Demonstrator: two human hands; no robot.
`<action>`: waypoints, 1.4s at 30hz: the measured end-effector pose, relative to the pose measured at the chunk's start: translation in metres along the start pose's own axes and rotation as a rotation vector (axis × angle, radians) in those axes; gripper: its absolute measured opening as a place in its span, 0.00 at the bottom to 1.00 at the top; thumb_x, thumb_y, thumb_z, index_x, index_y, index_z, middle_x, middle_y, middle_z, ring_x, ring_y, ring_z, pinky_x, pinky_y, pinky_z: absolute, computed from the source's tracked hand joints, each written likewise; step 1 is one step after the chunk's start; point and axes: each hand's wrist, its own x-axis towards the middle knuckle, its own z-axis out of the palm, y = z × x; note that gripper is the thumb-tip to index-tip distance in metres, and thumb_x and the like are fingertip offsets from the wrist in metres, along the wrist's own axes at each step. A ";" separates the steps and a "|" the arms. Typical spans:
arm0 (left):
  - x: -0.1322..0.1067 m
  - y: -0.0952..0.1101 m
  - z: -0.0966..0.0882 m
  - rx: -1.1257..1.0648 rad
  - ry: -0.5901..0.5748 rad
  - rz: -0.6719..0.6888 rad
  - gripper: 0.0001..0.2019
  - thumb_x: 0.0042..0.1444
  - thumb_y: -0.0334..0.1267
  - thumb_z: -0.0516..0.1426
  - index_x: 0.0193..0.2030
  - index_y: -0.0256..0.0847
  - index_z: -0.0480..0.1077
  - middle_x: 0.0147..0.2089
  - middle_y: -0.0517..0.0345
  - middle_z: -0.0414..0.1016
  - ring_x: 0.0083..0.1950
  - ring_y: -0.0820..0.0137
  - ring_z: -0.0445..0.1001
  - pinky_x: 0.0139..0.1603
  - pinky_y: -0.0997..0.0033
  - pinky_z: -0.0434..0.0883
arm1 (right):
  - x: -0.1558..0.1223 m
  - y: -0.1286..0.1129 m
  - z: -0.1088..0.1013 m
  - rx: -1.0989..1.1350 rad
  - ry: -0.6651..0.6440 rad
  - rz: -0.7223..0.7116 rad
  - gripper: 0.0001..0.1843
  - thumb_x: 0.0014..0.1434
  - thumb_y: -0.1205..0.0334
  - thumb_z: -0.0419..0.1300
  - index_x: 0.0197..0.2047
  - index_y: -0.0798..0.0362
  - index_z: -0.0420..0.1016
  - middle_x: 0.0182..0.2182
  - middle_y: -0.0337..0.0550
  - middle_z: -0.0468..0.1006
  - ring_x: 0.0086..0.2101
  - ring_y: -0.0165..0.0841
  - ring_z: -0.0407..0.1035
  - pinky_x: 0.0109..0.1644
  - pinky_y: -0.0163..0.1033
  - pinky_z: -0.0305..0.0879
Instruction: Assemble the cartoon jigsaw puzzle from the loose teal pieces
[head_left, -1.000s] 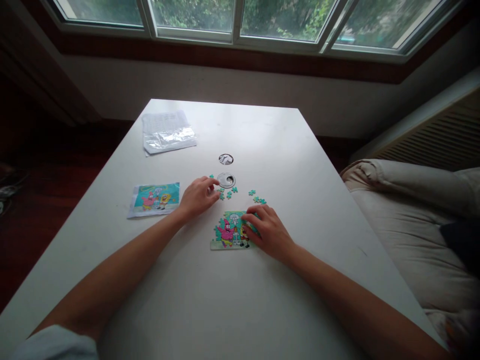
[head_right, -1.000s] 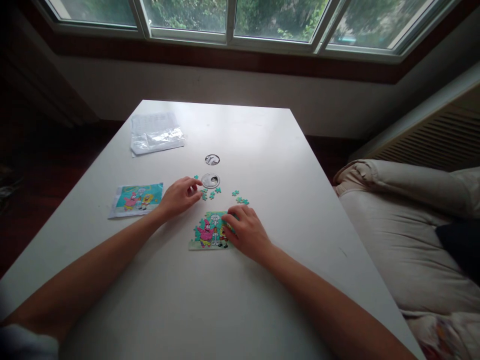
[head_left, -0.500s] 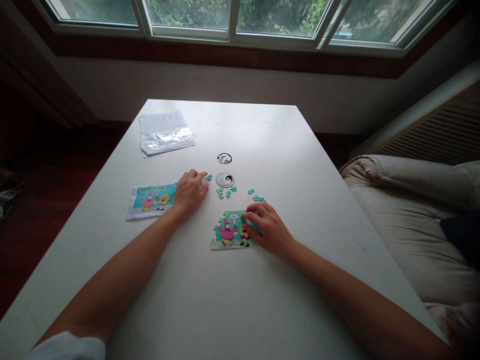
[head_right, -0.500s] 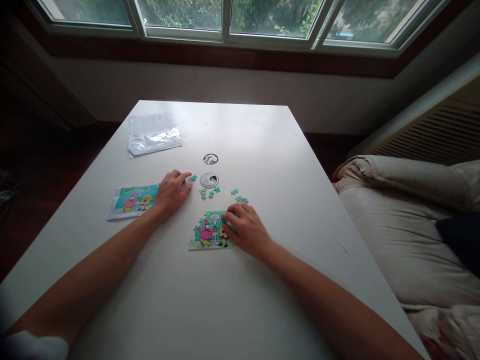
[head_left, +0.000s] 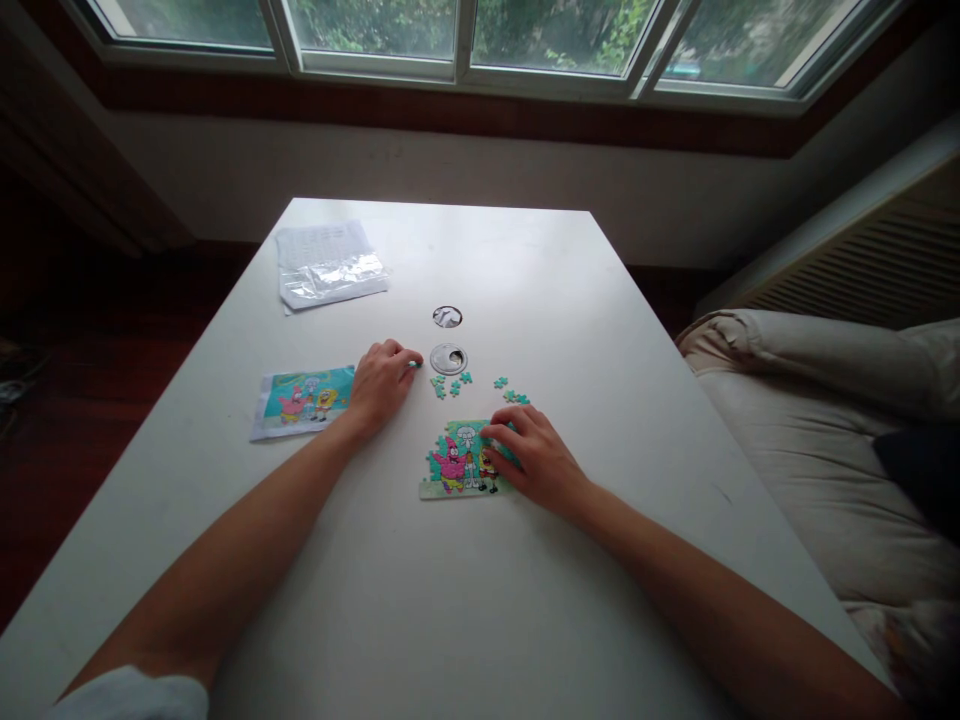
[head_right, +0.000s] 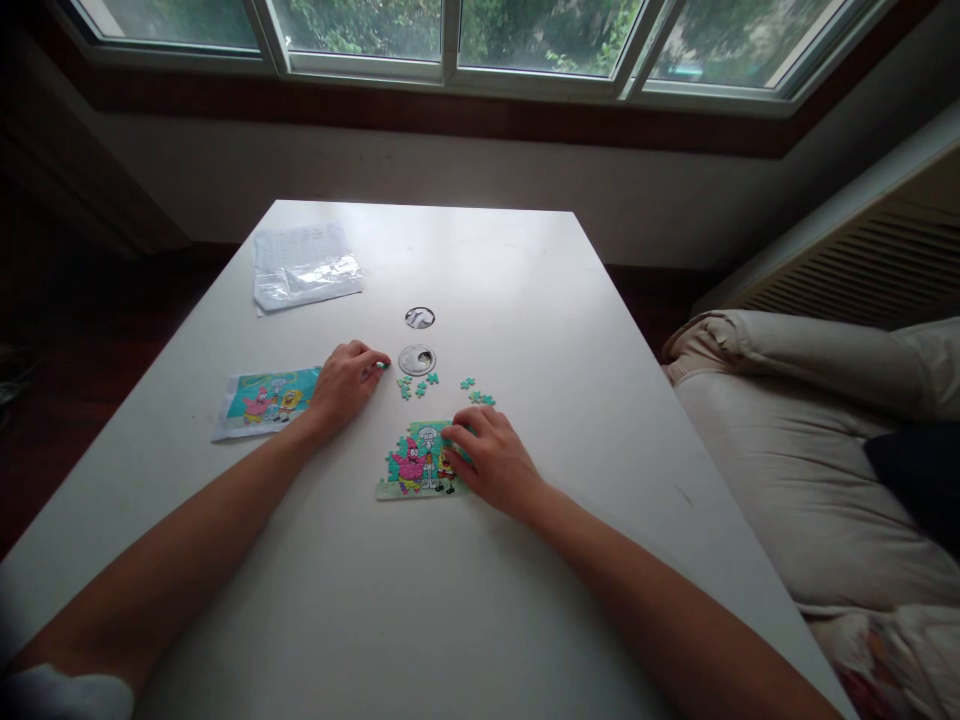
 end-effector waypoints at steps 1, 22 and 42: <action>0.000 -0.001 0.000 -0.017 0.000 0.012 0.13 0.62 0.30 0.54 0.46 0.48 0.78 0.45 0.52 0.73 0.48 0.60 0.69 0.53 0.58 0.68 | 0.000 0.000 0.000 0.000 0.000 -0.001 0.10 0.68 0.59 0.58 0.50 0.49 0.74 0.48 0.49 0.73 0.50 0.42 0.65 0.56 0.51 0.64; -0.006 -0.001 -0.008 -0.065 0.007 -0.065 0.13 0.62 0.35 0.55 0.50 0.46 0.77 0.50 0.53 0.75 0.53 0.60 0.70 0.59 0.57 0.68 | 0.000 0.004 -0.001 0.042 0.007 -0.017 0.10 0.67 0.59 0.58 0.50 0.48 0.75 0.48 0.49 0.74 0.51 0.42 0.66 0.57 0.51 0.65; -0.008 0.017 -0.010 0.151 0.018 -0.140 0.13 0.61 0.47 0.59 0.48 0.45 0.76 0.50 0.48 0.73 0.53 0.54 0.69 0.55 0.53 0.67 | 0.001 0.006 0.000 0.053 0.005 -0.015 0.10 0.67 0.59 0.59 0.50 0.48 0.75 0.48 0.49 0.74 0.51 0.42 0.66 0.59 0.52 0.65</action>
